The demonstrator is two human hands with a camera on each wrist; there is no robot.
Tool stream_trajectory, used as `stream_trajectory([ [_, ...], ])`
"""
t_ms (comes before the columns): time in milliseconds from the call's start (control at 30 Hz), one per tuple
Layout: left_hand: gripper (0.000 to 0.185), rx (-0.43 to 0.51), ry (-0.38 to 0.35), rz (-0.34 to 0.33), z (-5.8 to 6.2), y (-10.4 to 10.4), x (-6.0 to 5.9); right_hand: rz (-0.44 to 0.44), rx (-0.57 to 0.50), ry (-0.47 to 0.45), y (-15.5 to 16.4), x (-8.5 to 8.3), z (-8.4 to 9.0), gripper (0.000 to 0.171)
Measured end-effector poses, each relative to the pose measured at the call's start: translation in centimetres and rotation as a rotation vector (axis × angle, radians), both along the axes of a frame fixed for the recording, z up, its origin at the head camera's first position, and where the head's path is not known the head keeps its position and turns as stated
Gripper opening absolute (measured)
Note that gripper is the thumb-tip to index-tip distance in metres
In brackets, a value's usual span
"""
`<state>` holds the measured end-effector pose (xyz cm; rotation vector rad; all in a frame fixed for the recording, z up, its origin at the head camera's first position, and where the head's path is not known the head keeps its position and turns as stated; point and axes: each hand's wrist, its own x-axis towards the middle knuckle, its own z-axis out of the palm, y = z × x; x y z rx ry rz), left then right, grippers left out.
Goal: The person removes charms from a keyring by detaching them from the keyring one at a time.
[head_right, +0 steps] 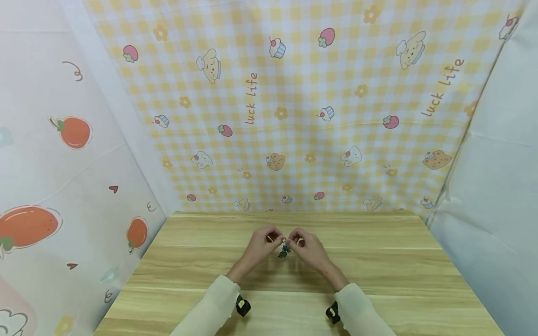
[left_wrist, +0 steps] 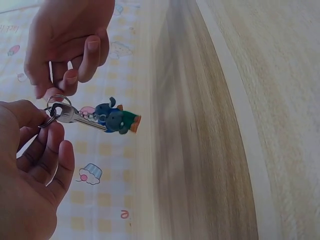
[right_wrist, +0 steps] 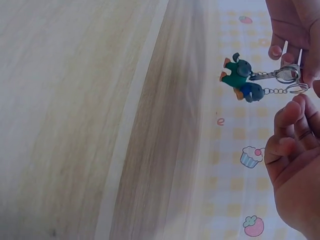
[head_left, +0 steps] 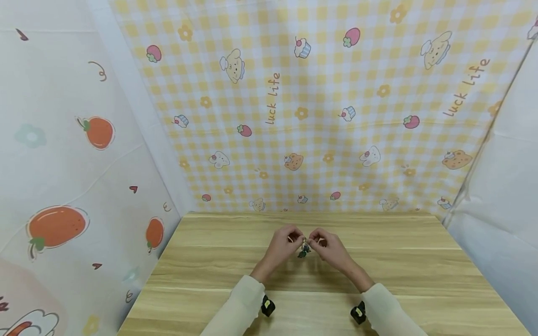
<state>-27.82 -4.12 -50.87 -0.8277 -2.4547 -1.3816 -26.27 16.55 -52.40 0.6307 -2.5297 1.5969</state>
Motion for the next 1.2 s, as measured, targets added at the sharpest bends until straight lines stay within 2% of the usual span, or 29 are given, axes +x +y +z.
stream_trajectory([
  [167, 0.007, 0.0, 0.001, -0.008, 0.24, 0.2, 0.17, -0.011, 0.026, -0.025, -0.22, 0.11, 0.4, 0.013],
  [433, 0.007, -0.009, -0.025, -0.013, 0.14, 0.3, 0.08, 0.028, 0.034, 0.007, -0.33, -0.07, 0.42, 0.008],
  [933, 0.009, 0.01, -0.083, 0.019, 0.32, -0.15, 0.11, 0.08, -0.038, 0.066, -0.08, -0.03, -0.05, 0.007],
  [1200, 0.01, 0.015, -0.085, 0.029, 0.42, -0.32, 0.1, 0.081, -0.032, 0.031, -0.01, -0.01, 0.06, 0.007],
])
